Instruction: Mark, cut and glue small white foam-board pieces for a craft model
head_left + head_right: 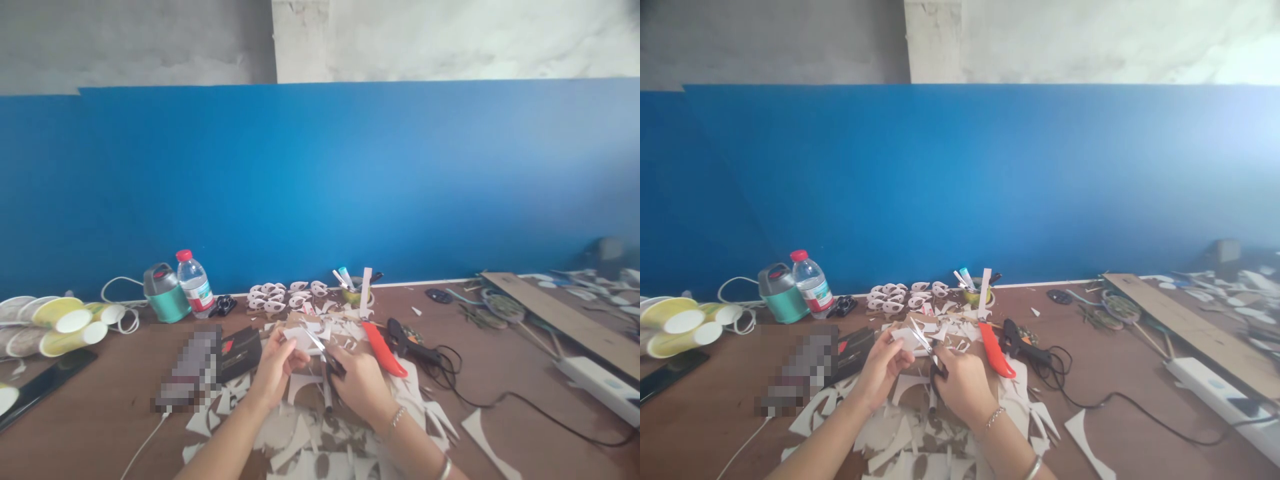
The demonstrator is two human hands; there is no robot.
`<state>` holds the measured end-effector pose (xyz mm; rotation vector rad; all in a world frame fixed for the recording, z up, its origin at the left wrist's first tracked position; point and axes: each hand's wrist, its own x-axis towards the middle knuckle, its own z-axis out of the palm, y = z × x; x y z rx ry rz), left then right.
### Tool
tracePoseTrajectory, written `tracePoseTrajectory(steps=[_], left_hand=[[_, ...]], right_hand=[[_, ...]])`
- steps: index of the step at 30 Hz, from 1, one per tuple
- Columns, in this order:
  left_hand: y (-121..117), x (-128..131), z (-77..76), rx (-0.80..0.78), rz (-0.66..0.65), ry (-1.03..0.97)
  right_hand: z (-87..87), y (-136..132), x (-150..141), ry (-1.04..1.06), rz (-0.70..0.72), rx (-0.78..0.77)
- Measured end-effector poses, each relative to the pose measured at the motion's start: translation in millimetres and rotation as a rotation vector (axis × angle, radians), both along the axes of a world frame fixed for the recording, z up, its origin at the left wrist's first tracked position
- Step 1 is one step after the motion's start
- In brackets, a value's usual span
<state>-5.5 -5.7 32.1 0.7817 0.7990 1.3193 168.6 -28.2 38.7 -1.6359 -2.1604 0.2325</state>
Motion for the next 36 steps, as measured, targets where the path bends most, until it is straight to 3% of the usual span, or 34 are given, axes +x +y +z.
tracePoseTrajectory(steps=[22,25,31,36], left_hand=[[4.0,-6.5,-7.4,0.03,0.013,0.052],[3.9,-6.0,-6.4,0.025,0.017,0.04],[4.1,-4.7,-2.9,-0.016,0.016,-0.026],[4.0,-5.2,-2.5,-0.009,0.003,-0.042]], right_hand=[[8.2,1.0,2.1,-0.107,0.013,-0.011],[5.5,1.7,2.2,-0.029,0.0,-0.034],[-0.9,2.0,0.5,0.342,0.012,-0.103],[1.0,-0.1,-1.2,0.381,0.089,-0.104]])
